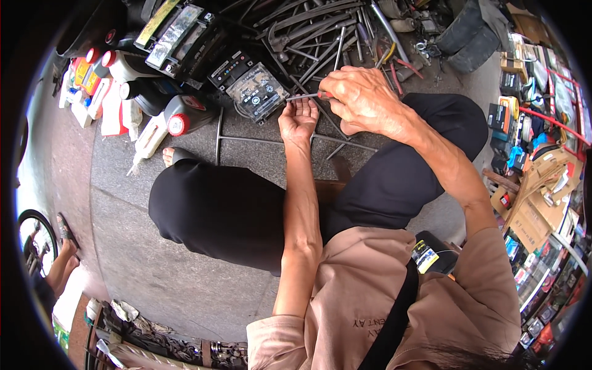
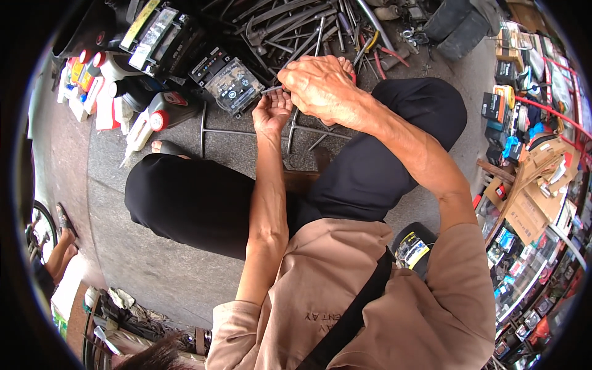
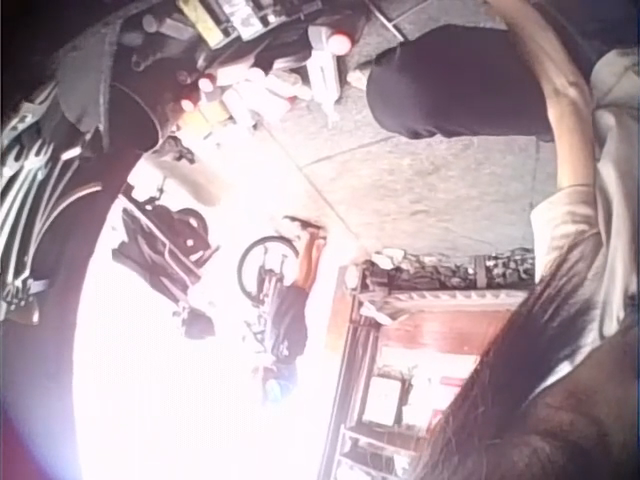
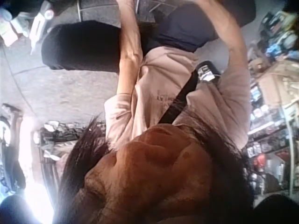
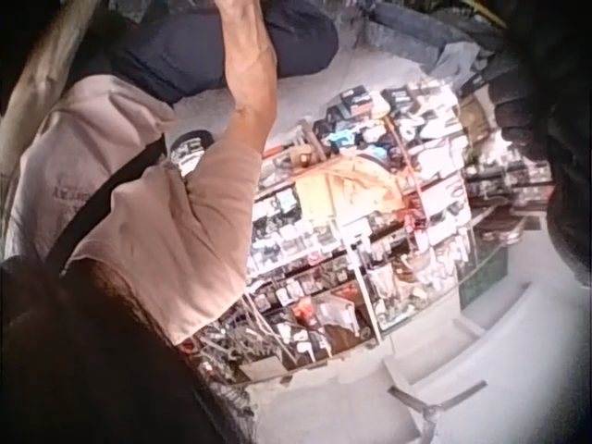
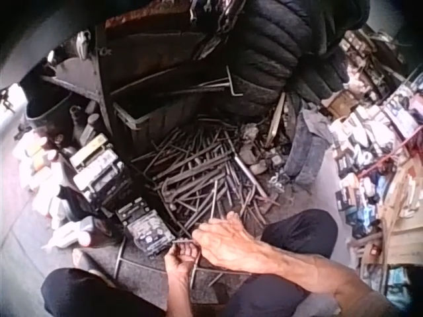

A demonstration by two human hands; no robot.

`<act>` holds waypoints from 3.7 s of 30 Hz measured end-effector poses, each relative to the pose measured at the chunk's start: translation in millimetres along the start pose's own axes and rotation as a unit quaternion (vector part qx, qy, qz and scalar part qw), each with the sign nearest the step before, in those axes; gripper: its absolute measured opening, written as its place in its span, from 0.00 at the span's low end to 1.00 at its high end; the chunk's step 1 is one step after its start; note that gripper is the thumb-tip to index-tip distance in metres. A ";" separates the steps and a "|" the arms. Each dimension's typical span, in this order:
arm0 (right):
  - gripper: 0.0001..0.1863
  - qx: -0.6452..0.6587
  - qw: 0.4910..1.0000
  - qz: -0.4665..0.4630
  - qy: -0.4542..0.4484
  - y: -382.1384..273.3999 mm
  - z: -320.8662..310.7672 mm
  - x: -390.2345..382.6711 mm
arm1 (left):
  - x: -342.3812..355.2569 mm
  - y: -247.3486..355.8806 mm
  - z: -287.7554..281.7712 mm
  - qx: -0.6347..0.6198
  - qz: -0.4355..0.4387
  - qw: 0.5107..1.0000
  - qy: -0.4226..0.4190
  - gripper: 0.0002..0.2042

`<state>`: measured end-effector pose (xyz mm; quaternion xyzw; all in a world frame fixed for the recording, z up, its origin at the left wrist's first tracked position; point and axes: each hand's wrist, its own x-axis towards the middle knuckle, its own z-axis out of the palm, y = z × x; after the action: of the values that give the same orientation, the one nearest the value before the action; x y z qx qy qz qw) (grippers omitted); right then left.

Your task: Repairing electrical components or the battery of a motorcycle using a screwdriver and a T-handle wrench.

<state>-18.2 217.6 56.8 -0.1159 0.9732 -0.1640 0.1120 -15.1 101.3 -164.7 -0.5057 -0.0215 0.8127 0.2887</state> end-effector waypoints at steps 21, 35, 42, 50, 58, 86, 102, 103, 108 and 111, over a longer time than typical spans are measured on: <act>0.12 0.009 0.998 0.051 -0.035 10.1 7.0 -6.1 | 0.0 -1.3 5.6 -0.079 -0.023 0.997 -0.012 0.10; 0.19 0.125 0.990 0.022 0.068 -11.0 8.5 3.5 | -4.0 -4.2 3.7 -0.055 -0.023 0.998 -0.023 0.10; 0.18 0.108 0.993 0.030 0.046 -20.2 6.9 6.7 | 9.4 5.7 -12.9 0.042 0.043 0.998 0.003 0.04; 0.16 0.040 0.994 -0.003 0.101 -10.6 14.5 6.0 | -24.9 -48.8 2.2 0.275 0.308 0.909 0.051 0.28; 0.18 0.037 0.994 0.004 0.104 -18.6 11.8 7.9 | -23.5 -49.6 -15.6 0.340 0.374 0.862 -0.023 0.31; 0.20 0.038 0.985 0.030 0.164 -19.4 -4.8 5.9 | -47.4 72.9 42.4 0.814 0.530 0.233 -0.051 0.06; 0.19 0.180 0.973 0.048 0.136 -29.1 -15.9 -3.4 | -69.1 87.9 -25.3 0.211 0.083 0.939 -0.257 0.09; 0.19 0.179 0.973 0.048 0.136 -29.9 -16.2 -3.3 | -71.7 87.8 -24.0 0.206 0.081 0.937 -0.271 0.09; 0.19 0.185 0.971 0.055 0.144 -33.2 -19.2 -3.4 | -79.9 88.1 -18.8 0.188 0.077 0.927 -0.315 0.09; 0.19 0.196 0.968 0.048 0.152 -33.2 -18.5 -2.8 | -81.9 88.7 -17.8 0.187 0.074 0.925 -0.323 0.08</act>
<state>-14.0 193.3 85.8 -0.0189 0.9320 -0.3618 -0.0094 -13.5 -17.3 -136.2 -0.1525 0.0762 0.9402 0.2948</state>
